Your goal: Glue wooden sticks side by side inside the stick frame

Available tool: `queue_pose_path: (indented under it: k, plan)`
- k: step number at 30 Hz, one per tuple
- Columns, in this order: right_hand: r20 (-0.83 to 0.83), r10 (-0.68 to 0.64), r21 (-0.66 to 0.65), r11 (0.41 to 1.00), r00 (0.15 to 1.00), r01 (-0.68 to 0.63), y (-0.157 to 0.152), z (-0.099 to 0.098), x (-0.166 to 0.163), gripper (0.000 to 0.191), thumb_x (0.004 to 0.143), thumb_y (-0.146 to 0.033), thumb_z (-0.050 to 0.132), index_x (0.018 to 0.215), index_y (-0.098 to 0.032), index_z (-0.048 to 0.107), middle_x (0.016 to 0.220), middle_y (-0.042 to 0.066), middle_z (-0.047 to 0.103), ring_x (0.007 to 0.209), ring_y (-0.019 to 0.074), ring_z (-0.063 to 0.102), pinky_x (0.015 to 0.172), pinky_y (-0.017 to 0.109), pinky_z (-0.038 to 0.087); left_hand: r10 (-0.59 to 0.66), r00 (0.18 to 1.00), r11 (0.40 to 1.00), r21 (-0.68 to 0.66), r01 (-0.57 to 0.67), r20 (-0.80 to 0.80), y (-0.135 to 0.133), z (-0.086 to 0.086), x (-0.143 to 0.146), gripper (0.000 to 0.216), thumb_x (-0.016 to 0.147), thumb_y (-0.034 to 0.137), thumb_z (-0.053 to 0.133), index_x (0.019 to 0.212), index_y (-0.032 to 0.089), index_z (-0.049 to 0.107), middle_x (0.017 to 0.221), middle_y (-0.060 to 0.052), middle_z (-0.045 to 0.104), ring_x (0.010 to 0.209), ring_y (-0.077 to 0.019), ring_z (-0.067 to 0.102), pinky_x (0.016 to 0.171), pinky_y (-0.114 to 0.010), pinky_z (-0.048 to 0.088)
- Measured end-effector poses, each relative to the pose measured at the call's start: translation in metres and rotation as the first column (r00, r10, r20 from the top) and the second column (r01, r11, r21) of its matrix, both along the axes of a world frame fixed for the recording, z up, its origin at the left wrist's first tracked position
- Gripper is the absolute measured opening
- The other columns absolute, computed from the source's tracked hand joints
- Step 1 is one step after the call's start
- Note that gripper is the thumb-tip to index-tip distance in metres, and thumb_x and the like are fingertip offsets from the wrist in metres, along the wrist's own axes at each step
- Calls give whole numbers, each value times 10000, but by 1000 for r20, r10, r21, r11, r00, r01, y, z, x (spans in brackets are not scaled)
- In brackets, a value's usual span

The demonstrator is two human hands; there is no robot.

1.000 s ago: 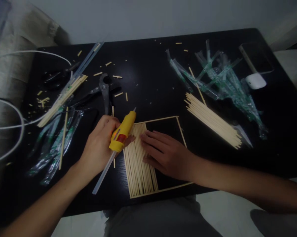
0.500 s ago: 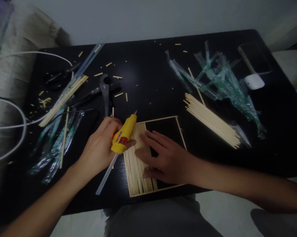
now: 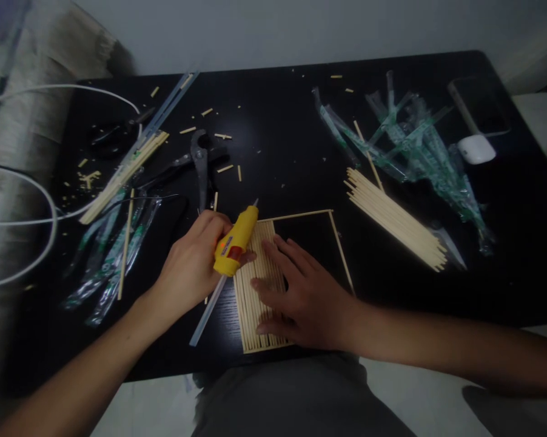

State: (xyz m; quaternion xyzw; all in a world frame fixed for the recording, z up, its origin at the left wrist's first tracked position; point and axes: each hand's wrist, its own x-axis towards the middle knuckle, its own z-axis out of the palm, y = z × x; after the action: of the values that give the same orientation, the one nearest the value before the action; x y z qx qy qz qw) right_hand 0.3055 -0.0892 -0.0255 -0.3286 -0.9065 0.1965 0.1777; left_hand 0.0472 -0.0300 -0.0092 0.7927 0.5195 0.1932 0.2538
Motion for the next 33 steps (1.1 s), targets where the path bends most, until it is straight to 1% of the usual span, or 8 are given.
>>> queue_pose_path:
  k: [5,9,12,20,24,27,30,33]
  plan:
    - [15,-31,8,999,999,31,-5,-11,0,559,1003,-628,781,1375,-213,734,1771,262,410,1692,479,316,1298,760,386,17,1000,1000,2,-17,-12,-1,-1,1,302,1010,520,689,1030,237,586,1168,-78,669,979,-248,707,767,-384,583]
    - [33,-25,34,999,999,24,-6,-16,1,673,984,-664,786,1471,-210,693,1795,280,355,1703,494,282,1289,779,385,19,999,1000,1,-19,-27,-1,-2,1,303,980,510,707,1050,237,597,1185,-81,659,983,-261,707,780,-405,593]
    - [83,-26,25,999,996,24,-6,-16,-1,732,984,-684,771,1522,-200,666,1798,299,333,1702,507,277,1297,783,369,21,999,1000,22,-20,-47,-2,-4,1,282,998,496,683,1053,234,595,1197,-88,656,990,-262,712,778,-403,589]
    - [201,-28,-5,1000,979,29,-7,-11,-5,792,976,-668,795,1598,-216,607,1843,256,261,1726,493,209,1336,764,324,23,999,998,58,-21,-40,-4,-9,0,308,998,527,661,1060,231,602,1231,-96,647,994,-271,724,767,-405,591]
    - [212,-24,4,1000,977,24,-7,-13,-5,807,967,-661,809,1594,-196,606,1834,277,267,1726,508,189,1335,775,311,-28,999,999,34,29,-31,0,-7,-2,337,974,548,682,1050,231,595,1219,-99,653,984,-268,713,775,-411,591]
    - [206,-41,27,999,978,36,-7,-12,-6,781,976,-660,801,1578,-195,627,1835,263,279,1728,493,204,1333,764,327,-25,999,999,20,26,-42,3,-5,-3,352,939,539,728,1049,234,590,1169,-87,654,948,-258,696,773,-409,585]
    - [212,-42,33,999,976,35,-7,-8,-6,766,981,-657,798,1571,-197,634,1826,261,306,1720,481,247,1334,754,335,-19,999,1000,19,20,-36,4,-5,-4,366,920,543,754,1031,240,581,1134,-71,650,929,-252,688,761,-398,571]
    - [215,-34,26,999,976,29,-4,-2,-4,780,1020,-665,742,1618,-191,579,1795,280,363,1711,463,288,1337,748,335,-29,999,999,12,30,-31,5,-6,-5,355,923,532,757,1031,245,579,1127,-63,651,918,-246,685,750,-386,560]
